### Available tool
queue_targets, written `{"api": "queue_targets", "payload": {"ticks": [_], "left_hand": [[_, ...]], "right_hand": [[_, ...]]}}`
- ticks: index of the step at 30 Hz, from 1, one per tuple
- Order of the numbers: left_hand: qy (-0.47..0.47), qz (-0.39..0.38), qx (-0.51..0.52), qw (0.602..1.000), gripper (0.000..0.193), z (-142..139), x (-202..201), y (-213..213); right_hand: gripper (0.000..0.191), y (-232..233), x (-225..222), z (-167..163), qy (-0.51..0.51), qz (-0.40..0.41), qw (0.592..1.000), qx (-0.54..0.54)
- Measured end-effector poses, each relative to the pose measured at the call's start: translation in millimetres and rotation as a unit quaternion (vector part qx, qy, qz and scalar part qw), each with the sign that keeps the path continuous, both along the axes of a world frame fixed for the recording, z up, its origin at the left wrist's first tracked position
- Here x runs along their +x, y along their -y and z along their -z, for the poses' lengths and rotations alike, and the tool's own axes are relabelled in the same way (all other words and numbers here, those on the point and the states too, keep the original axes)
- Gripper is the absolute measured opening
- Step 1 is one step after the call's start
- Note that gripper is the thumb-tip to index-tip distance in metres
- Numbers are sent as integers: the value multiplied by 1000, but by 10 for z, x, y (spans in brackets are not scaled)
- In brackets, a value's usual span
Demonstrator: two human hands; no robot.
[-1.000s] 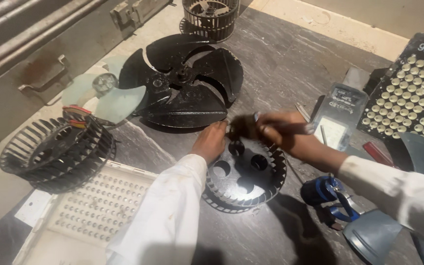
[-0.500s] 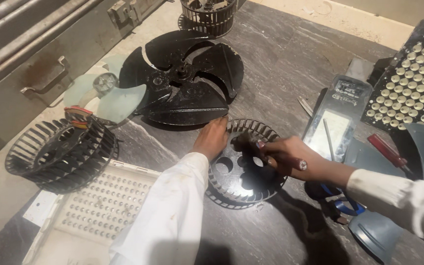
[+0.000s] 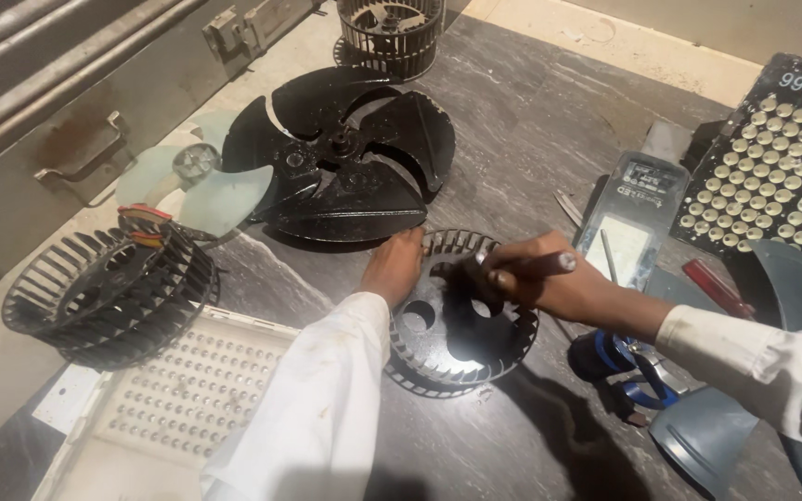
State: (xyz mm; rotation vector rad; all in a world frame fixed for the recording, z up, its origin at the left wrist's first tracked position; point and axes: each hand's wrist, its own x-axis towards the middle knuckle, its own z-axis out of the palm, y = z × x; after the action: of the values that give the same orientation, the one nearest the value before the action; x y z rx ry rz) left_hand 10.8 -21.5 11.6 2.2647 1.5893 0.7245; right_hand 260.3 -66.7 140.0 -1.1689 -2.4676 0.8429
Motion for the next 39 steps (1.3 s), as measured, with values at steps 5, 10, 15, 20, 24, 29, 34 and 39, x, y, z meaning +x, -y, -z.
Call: {"api": "queue_targets", "payload": {"ticks": [5, 10, 15, 20, 24, 29, 34, 39], "left_hand": [[10, -35, -33, 999, 26, -28, -16, 36], [90, -128, -141, 978, 40, -65, 132, 159], [307, -214, -144, 916, 63, 21, 505, -46], [370, -215, -255, 867, 80, -8, 649, -451], [396, -220, -196, 870, 79, -176, 598, -544], [360, -198, -190, 892, 72, -101, 233, -523], [335, -204, -57, 918, 58, 336, -17, -542], [301, -194, -28, 933, 49, 381, -29, -382]], "right_hand": [[25, 44, 140, -42, -14, 31, 996, 82], [29, 229, 243, 7, 85, 40, 995, 41], [49, 584, 320, 174, 142, -199, 939, 244], [48, 537, 437, 282, 241, -127, 957, 97], [51, 433, 478, 339, 300, -271, 892, 203], [33, 497, 352, 393, 328, -403, 810, 272], [55, 642, 279, 397, 372, -444, 788, 206], [43, 728, 399, 547, 355, -441, 781, 265]]}}
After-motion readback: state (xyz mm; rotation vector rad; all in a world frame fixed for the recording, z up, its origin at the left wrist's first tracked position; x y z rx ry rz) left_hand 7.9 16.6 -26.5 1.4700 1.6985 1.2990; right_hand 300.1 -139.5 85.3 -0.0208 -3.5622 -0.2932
